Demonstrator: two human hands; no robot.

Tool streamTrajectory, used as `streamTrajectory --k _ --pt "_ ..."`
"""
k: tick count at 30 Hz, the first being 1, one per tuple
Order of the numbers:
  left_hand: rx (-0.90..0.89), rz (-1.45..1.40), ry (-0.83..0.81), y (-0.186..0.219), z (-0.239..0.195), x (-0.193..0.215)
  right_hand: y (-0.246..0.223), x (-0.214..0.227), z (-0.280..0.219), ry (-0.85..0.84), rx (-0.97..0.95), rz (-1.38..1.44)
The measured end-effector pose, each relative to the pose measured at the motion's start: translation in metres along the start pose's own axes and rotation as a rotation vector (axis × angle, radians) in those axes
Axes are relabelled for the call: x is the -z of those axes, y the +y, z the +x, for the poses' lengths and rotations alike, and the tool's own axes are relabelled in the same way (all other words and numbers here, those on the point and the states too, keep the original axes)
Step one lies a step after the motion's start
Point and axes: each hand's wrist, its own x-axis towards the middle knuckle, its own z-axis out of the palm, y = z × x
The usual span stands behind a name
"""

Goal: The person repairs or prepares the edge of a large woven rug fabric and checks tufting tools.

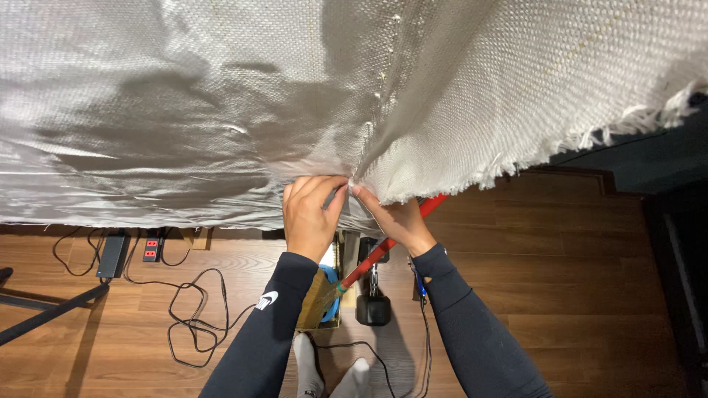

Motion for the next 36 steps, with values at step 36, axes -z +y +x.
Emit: streamTrajectory --k 36 --pt "0.043 -0.094 -0.396 -0.008 0.031 0.025 -0.002 -0.016 -0.012 0.050 -0.072 0.105"
